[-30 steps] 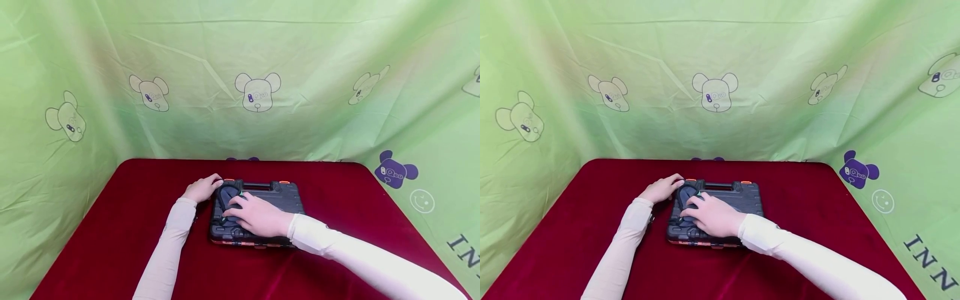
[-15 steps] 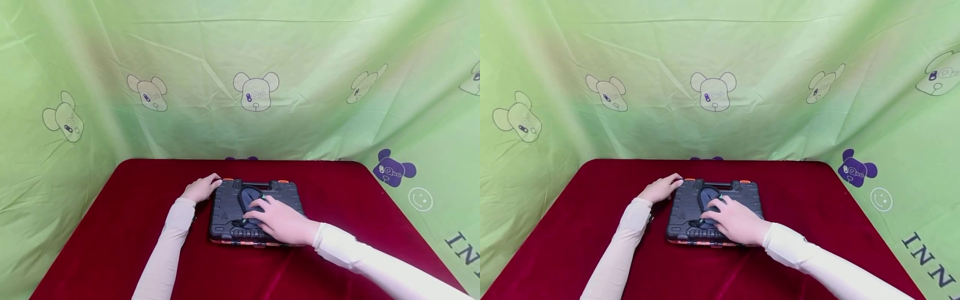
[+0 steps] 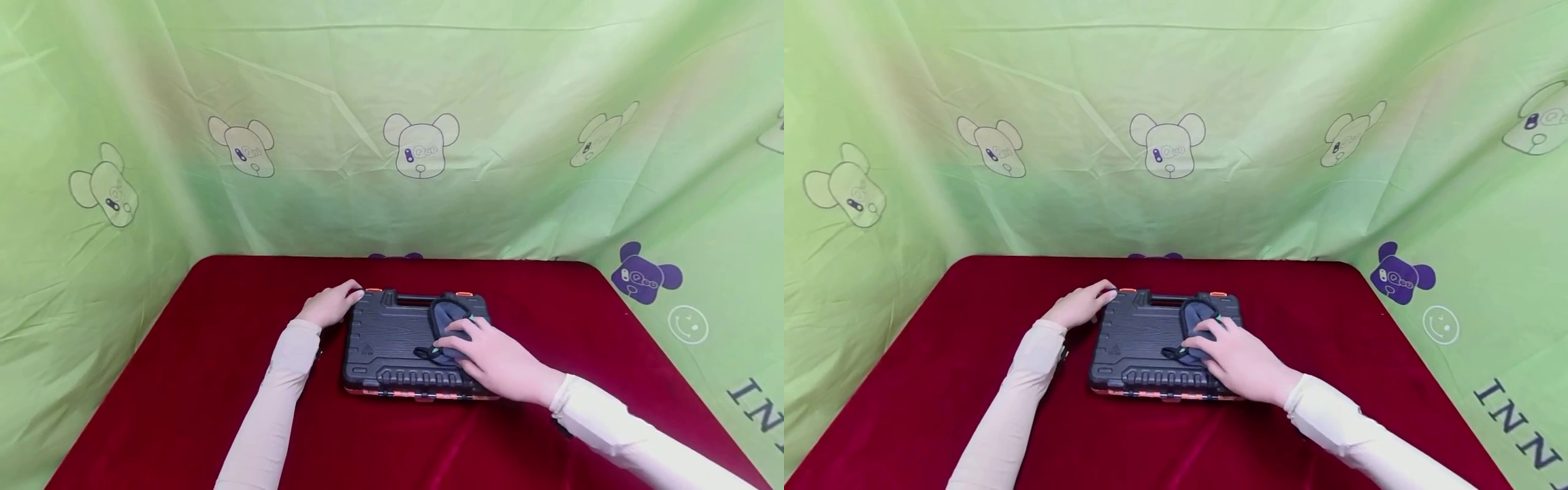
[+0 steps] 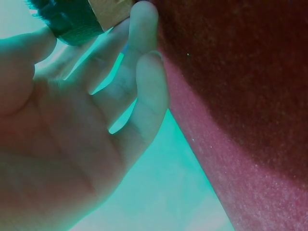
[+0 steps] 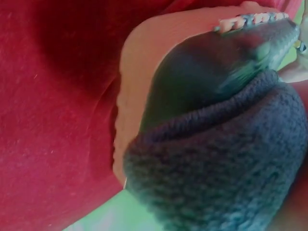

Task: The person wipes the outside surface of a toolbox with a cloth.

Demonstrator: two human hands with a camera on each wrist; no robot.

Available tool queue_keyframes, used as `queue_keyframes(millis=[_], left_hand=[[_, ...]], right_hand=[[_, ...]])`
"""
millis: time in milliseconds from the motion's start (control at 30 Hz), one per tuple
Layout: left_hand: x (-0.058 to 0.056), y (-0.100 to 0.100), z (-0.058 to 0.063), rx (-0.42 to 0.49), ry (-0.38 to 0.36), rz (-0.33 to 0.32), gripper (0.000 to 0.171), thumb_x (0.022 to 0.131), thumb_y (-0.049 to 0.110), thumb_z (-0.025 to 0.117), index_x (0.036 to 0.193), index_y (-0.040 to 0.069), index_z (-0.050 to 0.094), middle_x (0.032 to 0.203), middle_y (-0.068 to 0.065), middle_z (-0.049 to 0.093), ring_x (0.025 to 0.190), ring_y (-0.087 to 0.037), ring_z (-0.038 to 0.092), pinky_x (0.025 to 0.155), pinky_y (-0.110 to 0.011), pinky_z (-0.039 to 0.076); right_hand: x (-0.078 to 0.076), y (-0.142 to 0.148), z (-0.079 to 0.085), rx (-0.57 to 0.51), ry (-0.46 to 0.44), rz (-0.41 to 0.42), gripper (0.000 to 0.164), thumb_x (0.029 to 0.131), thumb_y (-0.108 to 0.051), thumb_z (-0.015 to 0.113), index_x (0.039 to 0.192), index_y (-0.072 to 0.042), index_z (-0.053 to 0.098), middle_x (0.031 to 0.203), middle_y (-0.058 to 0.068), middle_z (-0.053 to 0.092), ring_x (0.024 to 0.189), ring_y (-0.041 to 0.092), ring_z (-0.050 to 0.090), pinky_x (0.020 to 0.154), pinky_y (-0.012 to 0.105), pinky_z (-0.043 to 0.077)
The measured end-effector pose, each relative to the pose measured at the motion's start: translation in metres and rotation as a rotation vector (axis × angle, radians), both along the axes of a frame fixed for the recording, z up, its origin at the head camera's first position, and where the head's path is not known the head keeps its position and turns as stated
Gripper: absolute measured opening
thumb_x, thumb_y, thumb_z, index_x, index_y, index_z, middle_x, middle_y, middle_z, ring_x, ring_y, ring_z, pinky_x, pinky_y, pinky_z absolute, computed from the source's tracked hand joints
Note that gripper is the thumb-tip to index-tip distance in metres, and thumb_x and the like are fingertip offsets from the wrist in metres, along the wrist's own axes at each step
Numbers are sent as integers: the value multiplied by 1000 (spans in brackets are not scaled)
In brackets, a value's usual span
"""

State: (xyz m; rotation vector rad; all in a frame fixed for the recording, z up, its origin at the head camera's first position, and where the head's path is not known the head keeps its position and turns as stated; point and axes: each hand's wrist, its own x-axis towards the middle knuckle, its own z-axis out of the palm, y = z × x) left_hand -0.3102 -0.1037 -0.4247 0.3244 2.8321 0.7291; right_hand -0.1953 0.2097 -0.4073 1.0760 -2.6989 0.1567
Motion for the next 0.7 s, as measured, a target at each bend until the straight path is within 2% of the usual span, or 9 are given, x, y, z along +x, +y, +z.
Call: queue_keyframes(millis=[67, 200, 300, 533, 700], left_hand=[[-1, 0, -2, -5, 8, 0, 35, 101, 44, 41, 128, 27, 56, 66, -4, 63, 61, -15, 60, 60, -33, 40], [-2, 0, -4, -11, 26, 5, 35, 101, 43, 42, 128, 27, 57, 97, -10, 74, 85, -25, 65, 75, -45, 50], [-1, 2, -2, -12, 44, -1, 34, 101, 41, 43, 129, 25, 57, 121, -13, 70, 105, -32, 64, 88, -55, 51], [1, 3, -1, -16, 69, -1, 33, 101, 39, 44, 127, 24, 58, 120, -13, 71, 107, -33, 64, 88, -56, 51], [0, 3, -3, -18, 71, -8, 34, 101, 40, 44, 128, 24, 57, 119, -14, 71, 106, -33, 65, 86, -56, 52]], right_hand=[[-2, 3, 0, 1, 6, -18, 37, 87, -16, 64, 121, -31, 65, 121, 1, 60, 105, 20, 52, 81, 39, 56], [-9, 7, 1, 1, 3, -64, 37, 88, -16, 63, 122, -29, 65, 121, 3, 59, 102, 22, 52, 81, 39, 56], [-18, 10, -1, -5, 2, -109, 36, 88, -16, 63, 123, -27, 65, 121, 6, 59, 100, 25, 53, 80, 41, 55], [-49, 12, -1, -20, -14, -192, 34, 90, -18, 63, 124, -21, 66, 123, 11, 59, 99, 32, 54, 81, 48, 54], [-66, 14, 1, -30, -60, -235, 34, 93, -17, 60, 126, -21, 64, 125, 12, 58, 97, 32, 52, 79, 48, 54]])
